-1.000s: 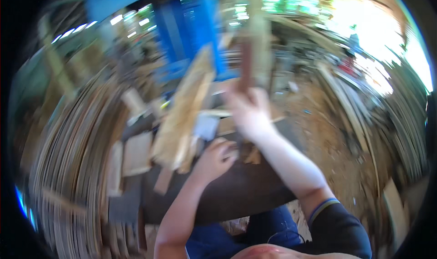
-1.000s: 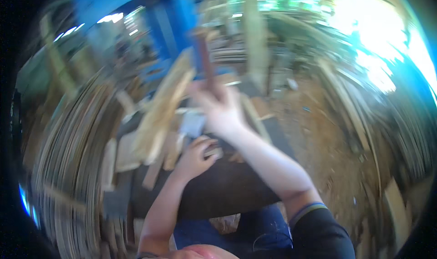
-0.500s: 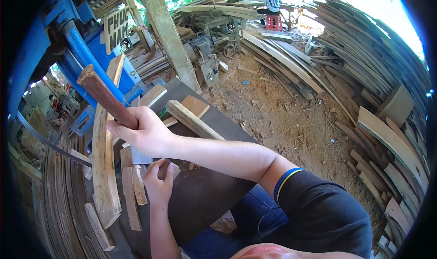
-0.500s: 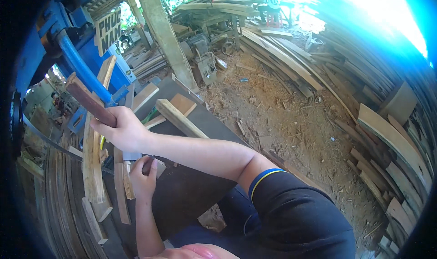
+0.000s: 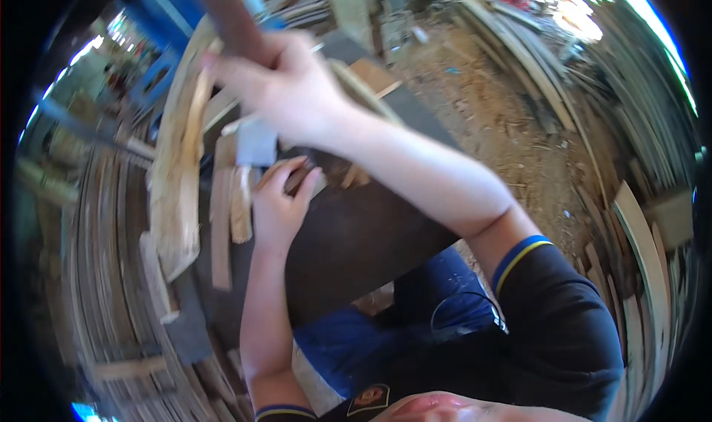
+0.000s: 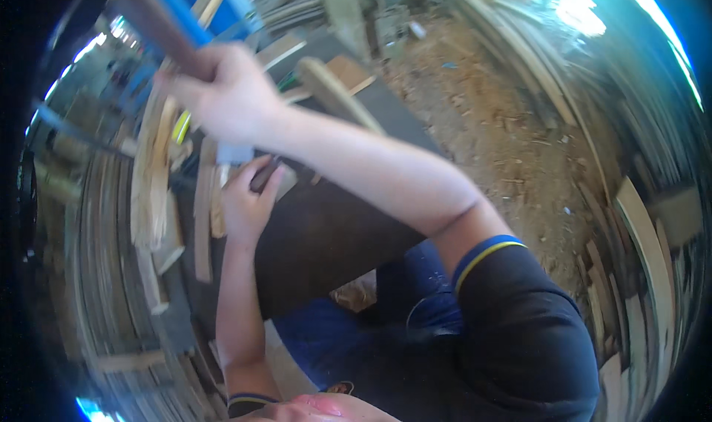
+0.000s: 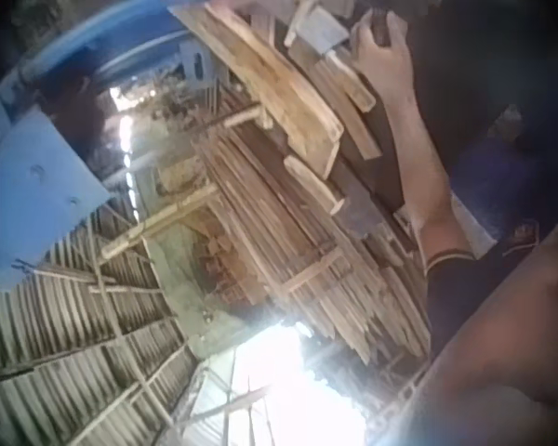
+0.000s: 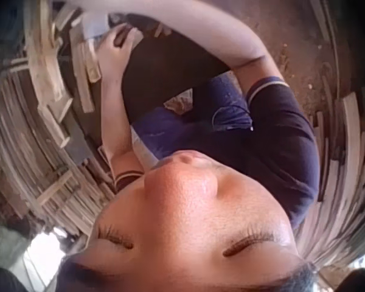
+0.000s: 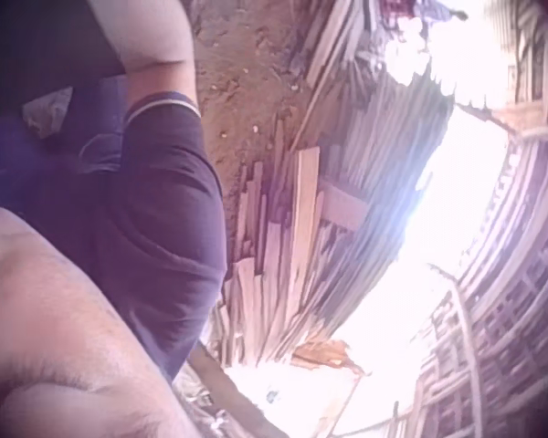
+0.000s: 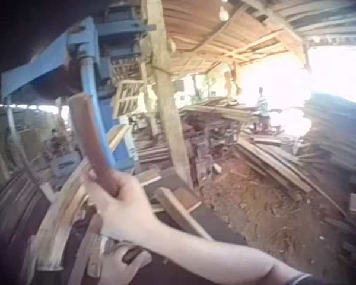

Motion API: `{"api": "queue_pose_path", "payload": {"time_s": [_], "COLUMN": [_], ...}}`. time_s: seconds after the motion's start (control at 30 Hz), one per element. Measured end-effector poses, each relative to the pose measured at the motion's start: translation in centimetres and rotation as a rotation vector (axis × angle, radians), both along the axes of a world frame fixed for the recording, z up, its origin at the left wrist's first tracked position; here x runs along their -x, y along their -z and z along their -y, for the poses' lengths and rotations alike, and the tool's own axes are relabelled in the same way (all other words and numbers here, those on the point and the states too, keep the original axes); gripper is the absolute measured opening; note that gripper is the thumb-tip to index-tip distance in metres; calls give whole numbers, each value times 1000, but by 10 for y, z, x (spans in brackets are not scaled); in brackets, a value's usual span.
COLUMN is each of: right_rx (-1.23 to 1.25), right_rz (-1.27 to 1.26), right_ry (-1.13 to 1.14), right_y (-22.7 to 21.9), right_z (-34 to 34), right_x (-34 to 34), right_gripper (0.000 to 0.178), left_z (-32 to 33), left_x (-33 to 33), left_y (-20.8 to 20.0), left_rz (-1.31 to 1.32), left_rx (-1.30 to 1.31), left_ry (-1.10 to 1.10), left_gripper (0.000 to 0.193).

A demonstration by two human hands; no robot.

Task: The person uses a chisel and a mallet to carve and shape small wooden blocks on a workbench. They repeatedly strike the chisel to remove wood shavings, occasionally pausing to inspect the piece or reposition it. The task involves precise manual shaping of the wood.

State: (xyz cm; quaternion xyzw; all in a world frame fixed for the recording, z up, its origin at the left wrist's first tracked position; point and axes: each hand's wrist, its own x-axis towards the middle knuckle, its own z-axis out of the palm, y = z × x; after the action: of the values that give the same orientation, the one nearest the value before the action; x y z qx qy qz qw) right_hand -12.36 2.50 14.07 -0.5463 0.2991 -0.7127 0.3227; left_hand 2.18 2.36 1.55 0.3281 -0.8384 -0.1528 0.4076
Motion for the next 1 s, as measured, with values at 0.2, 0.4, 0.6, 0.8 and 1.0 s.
{"api": "queue_pose_path", "payload": {"time_s": [0.2,0.4,0.6,0.8,1.0], "right_rx": [3,-32,6,-112,-46], "right_rz": [42,65,60,8,47], "right_ry": [-107,-164,-138,-102,-125], "right_y": [1,-4,-7,-7,-5], "right_z": [9,8,8,2,8], "right_x": [1,1,10,7,4], "right_gripper": [36,34,37,39,38], "left_z": [-1,3,2,3,3], "left_x": [-1,-5,0,-2,-3], "left_y": [-6,0,-1,-1,0], "left_rz": [20,11,-19,22,13], "left_rx": [-134,-131,-70,-162,-143], "left_ry": [-16,-1,27,3,15], "left_gripper": [34,35,29,34,33]}}
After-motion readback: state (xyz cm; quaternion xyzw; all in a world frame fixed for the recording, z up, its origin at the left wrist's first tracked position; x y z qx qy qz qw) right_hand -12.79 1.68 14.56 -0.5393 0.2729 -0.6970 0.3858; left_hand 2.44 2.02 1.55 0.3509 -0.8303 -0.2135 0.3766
